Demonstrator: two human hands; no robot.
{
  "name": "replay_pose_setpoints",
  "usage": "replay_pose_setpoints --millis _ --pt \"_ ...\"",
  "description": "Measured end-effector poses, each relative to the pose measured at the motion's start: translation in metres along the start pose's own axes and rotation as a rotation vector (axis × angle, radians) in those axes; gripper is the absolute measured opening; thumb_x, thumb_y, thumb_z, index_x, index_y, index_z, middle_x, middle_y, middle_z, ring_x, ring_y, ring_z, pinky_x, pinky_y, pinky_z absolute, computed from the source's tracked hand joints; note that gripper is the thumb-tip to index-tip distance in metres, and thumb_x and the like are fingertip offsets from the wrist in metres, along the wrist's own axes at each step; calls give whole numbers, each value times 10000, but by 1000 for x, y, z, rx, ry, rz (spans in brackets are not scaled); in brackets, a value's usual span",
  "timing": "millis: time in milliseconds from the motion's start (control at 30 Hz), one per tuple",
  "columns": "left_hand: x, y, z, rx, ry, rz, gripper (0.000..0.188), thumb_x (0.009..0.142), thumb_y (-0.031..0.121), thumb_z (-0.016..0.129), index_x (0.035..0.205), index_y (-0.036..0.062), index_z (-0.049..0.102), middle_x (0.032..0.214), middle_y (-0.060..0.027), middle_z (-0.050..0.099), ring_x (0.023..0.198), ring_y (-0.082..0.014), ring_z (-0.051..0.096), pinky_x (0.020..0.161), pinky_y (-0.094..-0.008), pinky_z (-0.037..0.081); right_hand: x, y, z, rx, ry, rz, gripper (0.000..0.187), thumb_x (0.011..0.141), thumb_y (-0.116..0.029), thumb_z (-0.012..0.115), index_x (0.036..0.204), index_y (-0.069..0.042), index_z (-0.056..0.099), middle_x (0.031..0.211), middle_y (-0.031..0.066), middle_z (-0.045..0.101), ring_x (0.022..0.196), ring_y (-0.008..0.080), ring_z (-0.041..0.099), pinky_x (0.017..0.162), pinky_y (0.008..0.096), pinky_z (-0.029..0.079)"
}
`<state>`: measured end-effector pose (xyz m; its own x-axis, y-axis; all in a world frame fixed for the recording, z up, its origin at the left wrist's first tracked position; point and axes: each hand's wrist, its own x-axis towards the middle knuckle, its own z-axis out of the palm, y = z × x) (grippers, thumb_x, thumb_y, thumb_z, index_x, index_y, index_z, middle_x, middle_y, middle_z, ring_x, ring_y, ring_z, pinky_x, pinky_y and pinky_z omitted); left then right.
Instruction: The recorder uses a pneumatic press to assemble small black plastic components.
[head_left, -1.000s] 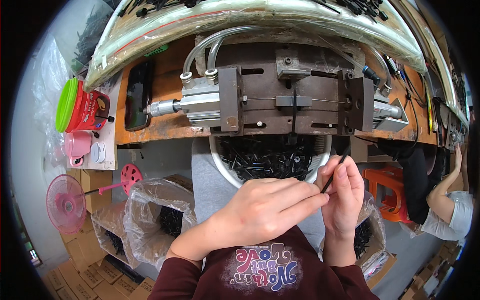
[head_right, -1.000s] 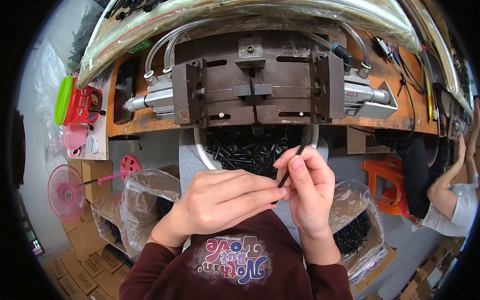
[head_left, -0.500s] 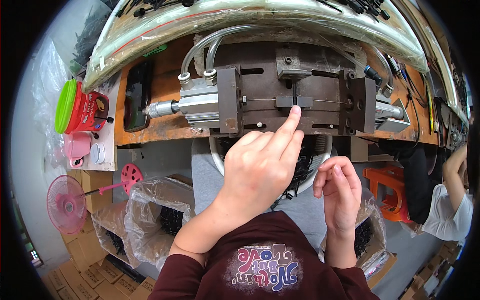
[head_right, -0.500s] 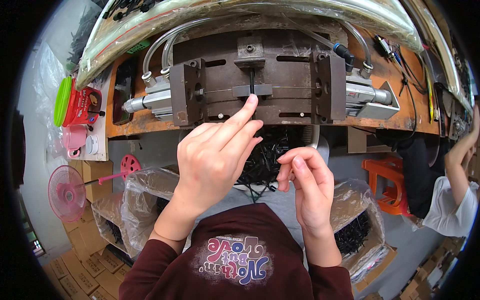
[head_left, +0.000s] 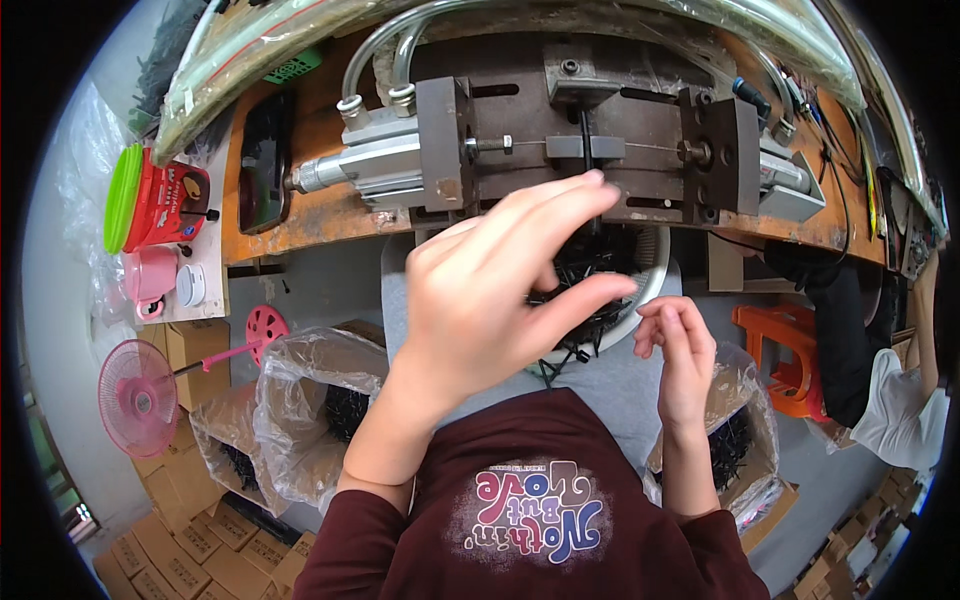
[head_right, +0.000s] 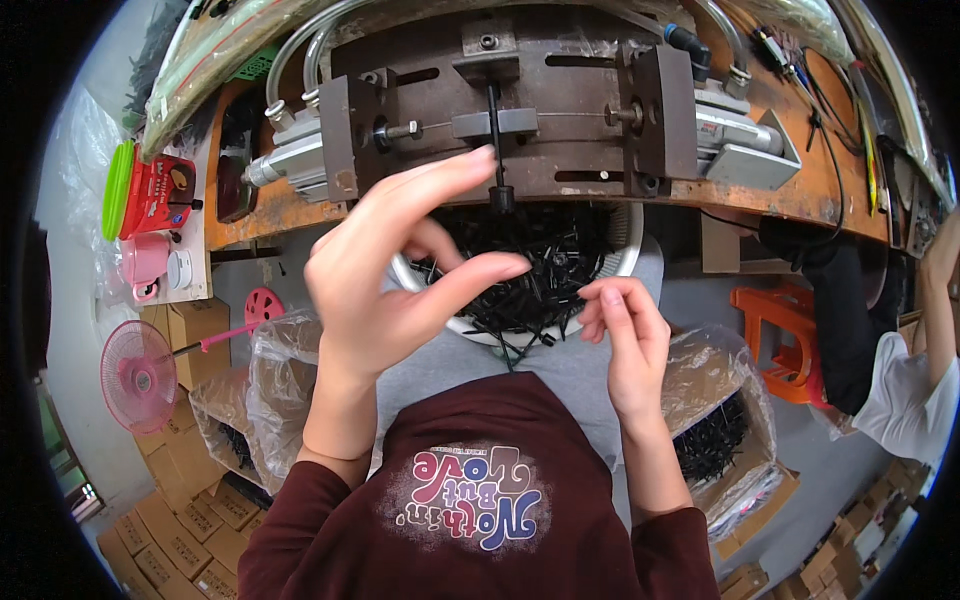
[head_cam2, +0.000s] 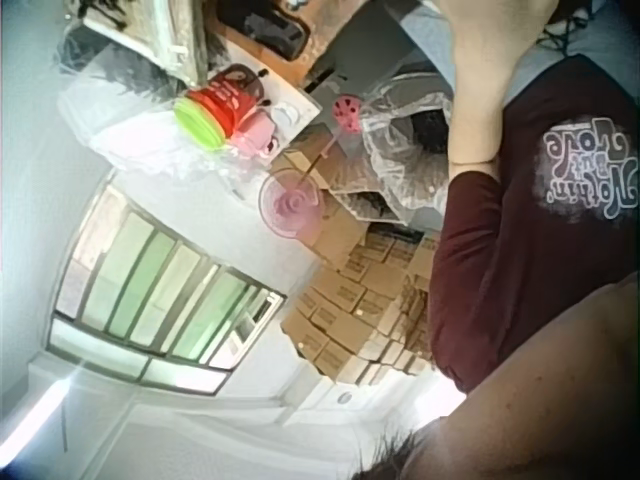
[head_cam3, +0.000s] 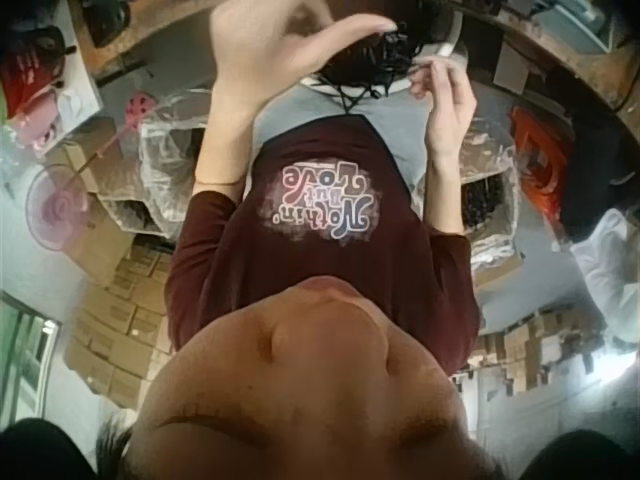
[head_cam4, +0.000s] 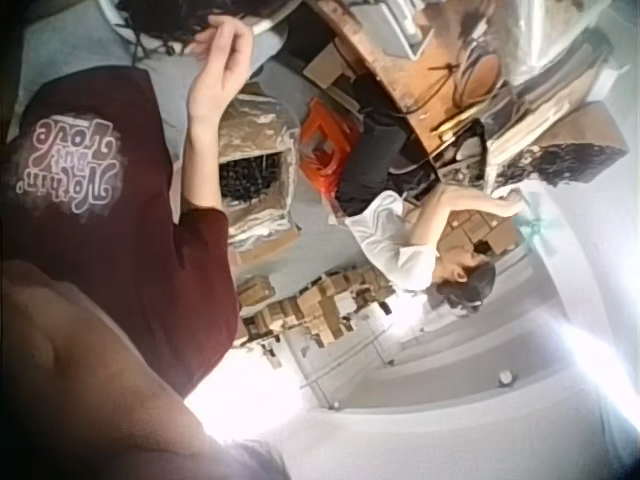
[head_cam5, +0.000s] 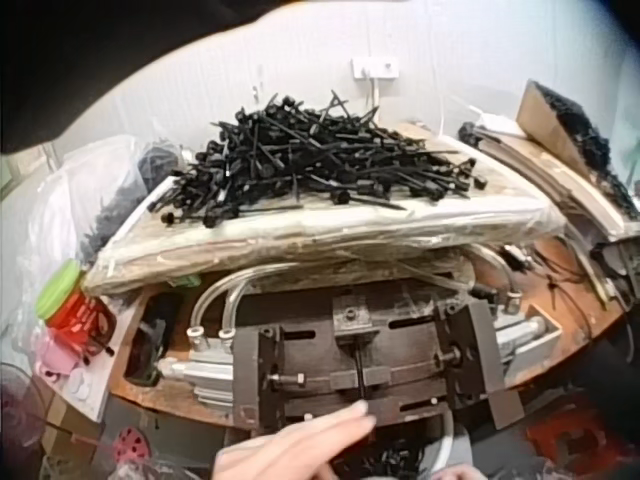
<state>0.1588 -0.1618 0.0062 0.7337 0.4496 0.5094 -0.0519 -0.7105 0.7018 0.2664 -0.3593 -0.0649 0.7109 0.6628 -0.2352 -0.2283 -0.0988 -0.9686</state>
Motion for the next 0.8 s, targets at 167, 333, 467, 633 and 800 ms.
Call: replay_pose_setpoints --millis 167,333,467,633,800 --pt "-75 -38 -12 -119 133 -52 158 960 126 609 1013 -15 564 1002 -176 674 557 -61 480 547 -186 413 -5 55 -20 -954 9 -497 507 714 -44 759 1196 -64 602 1170 152 585 1038 289 595 885 371 469" --pt "-145 -101 11 -120 424 -529 174 1047 202 437 1050 36 491 1002 -91 594 863 -130 522 783 -278 442 -5 100 -21 -1160 -255 -748 712 700 -87 723 1380 -189 539 1472 159 425 1383 314 399 1089 508 318" --pt "-163 -171 25 81 424 -808 361 1000 222 535 1252 -33 492 1205 -176 599 1116 -247 583 964 -366 445 29 112 6 -1229 -419 -936 766 690 -144 721 1415 -226 488 1515 112 395 1406 300 374 1099 523 317" --pt "-166 -228 35 261 223 -861 517 916 160 605 1385 -3 459 1248 -274 596 1165 -381 595 954 -398 471 62 121 30 -1249 -415 -1013 829 602 -178 746 1390 -206 487 1494 125 416 1398 327 378 1060 539 342" --pt "-158 -217 22 354 46 -705 641 834 62 608 1446 64 420 1259 -290 576 1128 -429 592 942 -421 484 84 117 38 -1204 -278 -980 794 573 -288 787 1327 -209 549 1436 158 455 1378 322 388 1053 541 348"
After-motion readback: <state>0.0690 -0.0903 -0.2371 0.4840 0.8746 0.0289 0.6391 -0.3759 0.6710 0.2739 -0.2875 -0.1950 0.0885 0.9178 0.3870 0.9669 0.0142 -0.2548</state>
